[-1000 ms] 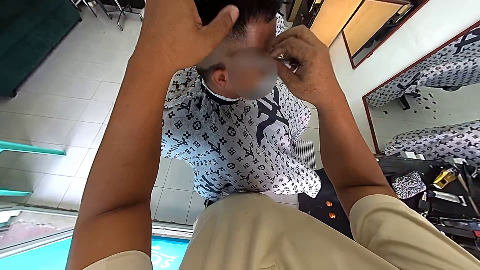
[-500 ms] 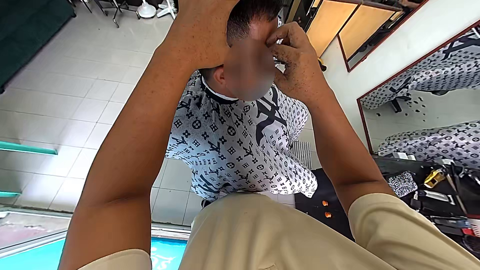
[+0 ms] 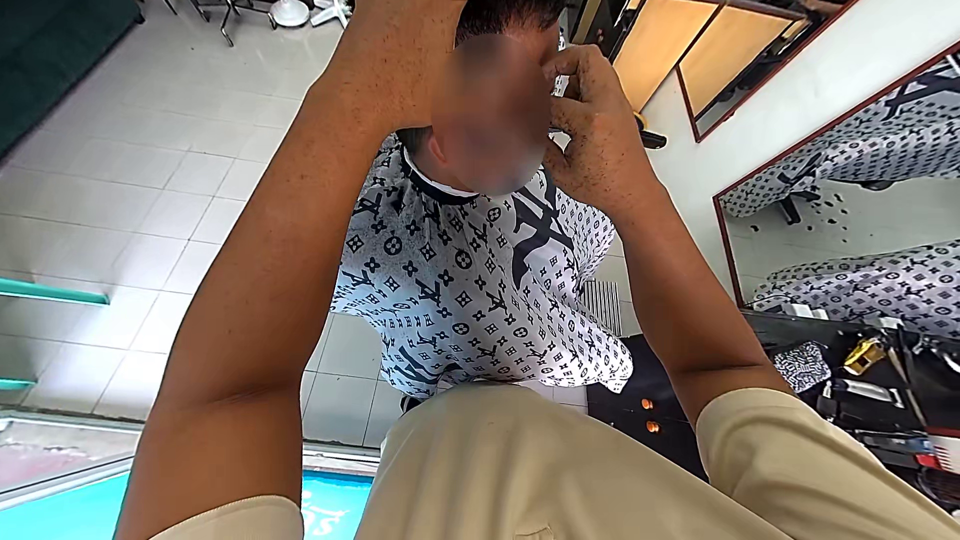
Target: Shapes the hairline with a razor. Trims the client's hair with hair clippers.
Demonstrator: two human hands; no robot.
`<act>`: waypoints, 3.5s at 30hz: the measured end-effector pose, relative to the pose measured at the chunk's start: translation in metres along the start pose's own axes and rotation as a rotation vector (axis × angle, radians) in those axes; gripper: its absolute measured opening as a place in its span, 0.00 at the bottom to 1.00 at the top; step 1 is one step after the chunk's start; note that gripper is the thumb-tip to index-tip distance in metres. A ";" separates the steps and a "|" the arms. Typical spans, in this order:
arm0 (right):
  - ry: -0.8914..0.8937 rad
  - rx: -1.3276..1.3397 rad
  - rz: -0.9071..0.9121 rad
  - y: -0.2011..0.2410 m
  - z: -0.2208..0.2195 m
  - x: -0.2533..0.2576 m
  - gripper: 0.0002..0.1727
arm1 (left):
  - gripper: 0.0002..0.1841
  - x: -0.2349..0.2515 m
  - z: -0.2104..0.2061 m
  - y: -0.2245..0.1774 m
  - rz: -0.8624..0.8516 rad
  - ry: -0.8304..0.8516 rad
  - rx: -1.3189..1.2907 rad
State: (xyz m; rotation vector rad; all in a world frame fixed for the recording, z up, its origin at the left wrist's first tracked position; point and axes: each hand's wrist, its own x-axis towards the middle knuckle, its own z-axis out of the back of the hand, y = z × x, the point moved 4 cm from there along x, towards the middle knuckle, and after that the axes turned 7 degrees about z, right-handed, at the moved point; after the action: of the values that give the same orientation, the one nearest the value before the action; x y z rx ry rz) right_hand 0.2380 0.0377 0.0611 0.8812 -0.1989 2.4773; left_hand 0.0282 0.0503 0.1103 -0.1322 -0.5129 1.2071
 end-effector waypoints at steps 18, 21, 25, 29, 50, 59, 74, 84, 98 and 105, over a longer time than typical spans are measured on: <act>0.038 -0.036 -0.031 0.003 0.000 0.000 0.13 | 0.37 -0.001 0.001 -0.003 0.032 0.023 0.004; 0.034 -0.031 -0.024 0.004 -0.002 -0.001 0.12 | 0.36 -0.002 0.001 -0.003 0.046 0.026 -0.015; 0.038 -0.036 -0.009 0.005 -0.006 -0.003 0.11 | 0.36 -0.001 0.001 -0.002 0.058 0.027 -0.011; 0.012 -0.048 -0.019 0.006 -0.003 -0.003 0.12 | 0.36 -0.001 0.001 -0.003 0.043 0.022 -0.005; -0.034 0.008 -0.031 0.011 -0.007 -0.018 0.11 | 0.38 -0.019 0.001 0.000 -0.041 -0.080 -0.033; -0.011 0.256 -0.089 0.047 0.006 -0.027 0.16 | 0.13 -0.099 -0.036 0.008 -0.296 -0.351 -0.592; -0.018 0.197 -0.142 0.017 0.024 -0.034 0.17 | 0.48 -0.143 -0.003 0.129 0.369 -0.443 -0.177; -0.016 0.093 -0.006 0.001 -0.006 -0.022 0.12 | 0.38 -0.076 0.021 0.052 0.233 -0.504 -0.182; -0.087 0.037 -0.032 -0.003 -0.008 -0.014 0.12 | 0.30 -0.034 -0.023 -0.001 -0.248 -0.229 0.020; -0.067 0.028 -0.013 -0.004 -0.009 -0.012 0.12 | 0.33 -0.034 -0.023 -0.001 -0.217 -0.231 0.033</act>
State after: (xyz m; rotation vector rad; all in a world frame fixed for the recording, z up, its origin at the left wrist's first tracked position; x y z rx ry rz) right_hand 0.2432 0.0384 0.0463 0.9746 -0.1808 2.4460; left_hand 0.0304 0.0228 0.0794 0.0908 -0.6900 1.0229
